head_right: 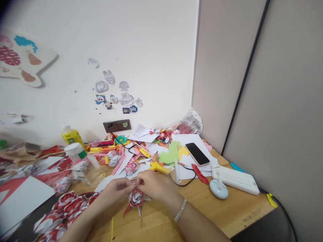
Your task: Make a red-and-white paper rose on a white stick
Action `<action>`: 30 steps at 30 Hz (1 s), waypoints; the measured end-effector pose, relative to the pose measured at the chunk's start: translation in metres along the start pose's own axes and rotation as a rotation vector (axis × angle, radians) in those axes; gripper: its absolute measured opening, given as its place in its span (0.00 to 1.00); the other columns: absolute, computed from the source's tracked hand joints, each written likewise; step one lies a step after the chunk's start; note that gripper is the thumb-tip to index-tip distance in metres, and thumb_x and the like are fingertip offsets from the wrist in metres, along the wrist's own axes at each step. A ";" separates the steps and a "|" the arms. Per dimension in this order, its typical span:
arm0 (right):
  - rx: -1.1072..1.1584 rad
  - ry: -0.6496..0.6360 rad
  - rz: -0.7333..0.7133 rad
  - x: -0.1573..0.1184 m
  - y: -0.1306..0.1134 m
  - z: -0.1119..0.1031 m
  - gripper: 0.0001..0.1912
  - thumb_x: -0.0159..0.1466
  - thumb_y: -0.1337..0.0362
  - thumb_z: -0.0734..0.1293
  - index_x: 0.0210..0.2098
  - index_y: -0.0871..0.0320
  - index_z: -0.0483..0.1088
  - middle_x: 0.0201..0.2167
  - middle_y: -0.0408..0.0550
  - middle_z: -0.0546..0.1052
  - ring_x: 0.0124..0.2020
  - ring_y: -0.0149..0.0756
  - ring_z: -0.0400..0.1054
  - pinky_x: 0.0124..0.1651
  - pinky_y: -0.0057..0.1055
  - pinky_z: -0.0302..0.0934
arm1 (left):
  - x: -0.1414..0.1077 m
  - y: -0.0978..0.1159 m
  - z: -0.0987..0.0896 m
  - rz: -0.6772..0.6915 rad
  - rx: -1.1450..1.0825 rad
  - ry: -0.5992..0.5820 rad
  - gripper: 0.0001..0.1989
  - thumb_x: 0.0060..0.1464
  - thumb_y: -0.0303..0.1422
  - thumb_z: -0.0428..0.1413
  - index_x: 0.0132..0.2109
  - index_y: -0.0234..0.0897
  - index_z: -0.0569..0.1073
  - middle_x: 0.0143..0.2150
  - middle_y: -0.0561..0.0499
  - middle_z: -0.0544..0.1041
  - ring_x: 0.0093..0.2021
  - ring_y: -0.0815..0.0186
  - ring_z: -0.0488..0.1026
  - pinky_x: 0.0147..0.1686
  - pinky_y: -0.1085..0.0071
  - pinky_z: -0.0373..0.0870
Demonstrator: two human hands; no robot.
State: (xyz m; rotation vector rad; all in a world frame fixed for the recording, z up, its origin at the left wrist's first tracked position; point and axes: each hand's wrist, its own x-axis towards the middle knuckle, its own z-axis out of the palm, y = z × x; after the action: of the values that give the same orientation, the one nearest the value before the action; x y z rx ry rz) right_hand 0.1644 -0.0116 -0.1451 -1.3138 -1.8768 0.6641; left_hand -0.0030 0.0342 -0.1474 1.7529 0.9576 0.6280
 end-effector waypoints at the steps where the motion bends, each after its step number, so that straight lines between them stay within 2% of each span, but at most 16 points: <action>1: 0.016 0.036 -0.027 0.000 -0.001 0.000 0.07 0.54 0.76 0.66 0.24 0.59 0.70 0.24 0.39 0.71 0.27 0.28 0.65 0.29 0.22 0.55 | 0.001 0.001 -0.002 -0.001 -0.083 0.008 0.19 0.42 0.47 0.58 0.22 0.33 0.73 0.19 0.53 0.72 0.23 0.68 0.66 0.26 0.73 0.63; 4: 0.003 0.150 -0.135 0.000 -0.003 0.003 0.08 0.54 0.77 0.67 0.24 0.59 0.70 0.25 0.40 0.71 0.31 0.30 0.66 0.36 0.25 0.57 | 0.002 0.001 -0.001 0.014 -0.151 0.044 0.23 0.42 0.52 0.57 0.26 0.33 0.73 0.21 0.54 0.71 0.23 0.69 0.65 0.26 0.73 0.63; 6: -0.027 0.211 -0.184 0.001 -0.002 0.006 0.08 0.55 0.77 0.67 0.24 0.59 0.69 0.25 0.40 0.71 0.31 0.31 0.66 0.37 0.26 0.57 | 0.002 -0.001 0.002 0.001 -0.264 0.004 0.21 0.43 0.50 0.59 0.28 0.33 0.73 0.23 0.54 0.71 0.25 0.70 0.65 0.27 0.74 0.62; 9: -0.070 0.238 -0.249 0.002 0.002 0.012 0.07 0.57 0.76 0.67 0.30 0.58 0.71 0.28 0.42 0.73 0.33 0.32 0.66 0.38 0.27 0.59 | 0.001 -0.007 0.008 0.006 -0.385 -0.016 0.19 0.45 0.48 0.59 0.30 0.34 0.70 0.25 0.54 0.70 0.26 0.70 0.65 0.27 0.74 0.62; 13: -0.139 0.284 -0.417 0.003 0.006 0.017 0.07 0.60 0.75 0.64 0.31 0.59 0.71 0.29 0.46 0.75 0.35 0.34 0.66 0.39 0.29 0.61 | 0.003 -0.016 0.012 0.050 -0.359 0.081 0.19 0.46 0.47 0.58 0.26 0.37 0.64 0.22 0.58 0.62 0.22 0.73 0.60 0.21 0.77 0.57; 16: -0.176 0.345 -0.499 0.004 0.008 0.017 0.08 0.63 0.72 0.62 0.31 0.59 0.71 0.29 0.47 0.75 0.34 0.35 0.66 0.37 0.30 0.62 | 0.006 -0.018 0.014 0.041 -0.333 0.090 0.18 0.49 0.49 0.54 0.29 0.38 0.64 0.21 0.59 0.60 0.19 0.73 0.57 0.17 0.76 0.53; 18: -0.236 0.336 -0.583 0.005 0.009 0.015 0.09 0.65 0.70 0.60 0.31 0.60 0.70 0.28 0.48 0.74 0.33 0.35 0.65 0.37 0.30 0.62 | 0.007 -0.017 0.013 0.064 -0.295 0.110 0.20 0.48 0.51 0.54 0.27 0.38 0.63 0.21 0.59 0.60 0.19 0.73 0.57 0.18 0.75 0.54; 21: -0.335 0.234 -0.693 0.006 0.012 0.011 0.10 0.66 0.71 0.58 0.33 0.60 0.70 0.30 0.50 0.75 0.34 0.35 0.65 0.39 0.31 0.62 | 0.010 -0.014 0.010 0.102 -0.249 0.162 0.23 0.43 0.54 0.55 0.25 0.38 0.63 0.20 0.59 0.60 0.21 0.72 0.57 0.22 0.74 0.56; 24: -0.377 0.110 -0.700 0.004 0.012 0.006 0.10 0.65 0.73 0.58 0.36 0.60 0.70 0.32 0.51 0.75 0.37 0.36 0.65 0.42 0.32 0.62 | 0.011 -0.012 0.007 0.103 -0.236 0.198 0.24 0.39 0.55 0.57 0.22 0.37 0.64 0.20 0.59 0.61 0.23 0.71 0.57 0.24 0.73 0.57; 26: -0.347 0.065 -0.645 0.002 0.009 0.004 0.10 0.63 0.73 0.59 0.39 0.59 0.71 0.34 0.50 0.75 0.39 0.37 0.65 0.44 0.33 0.61 | 0.011 -0.010 0.006 0.100 -0.231 0.217 0.24 0.38 0.55 0.58 0.22 0.37 0.64 0.20 0.58 0.62 0.23 0.71 0.58 0.25 0.73 0.57; 30: -0.232 0.098 -0.496 -0.002 -0.001 0.001 0.16 0.60 0.75 0.58 0.43 0.57 0.71 0.36 0.49 0.74 0.40 0.37 0.64 0.44 0.34 0.60 | 0.011 -0.010 0.005 0.096 -0.241 0.264 0.23 0.37 0.53 0.59 0.22 0.36 0.66 0.20 0.58 0.63 0.24 0.70 0.59 0.26 0.73 0.57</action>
State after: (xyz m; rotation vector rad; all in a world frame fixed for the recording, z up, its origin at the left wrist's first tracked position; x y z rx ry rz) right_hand 0.1636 -0.0141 -0.1458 -0.9331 -2.1301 0.1268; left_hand 0.0039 0.0426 -0.1591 1.5318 0.9349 1.0140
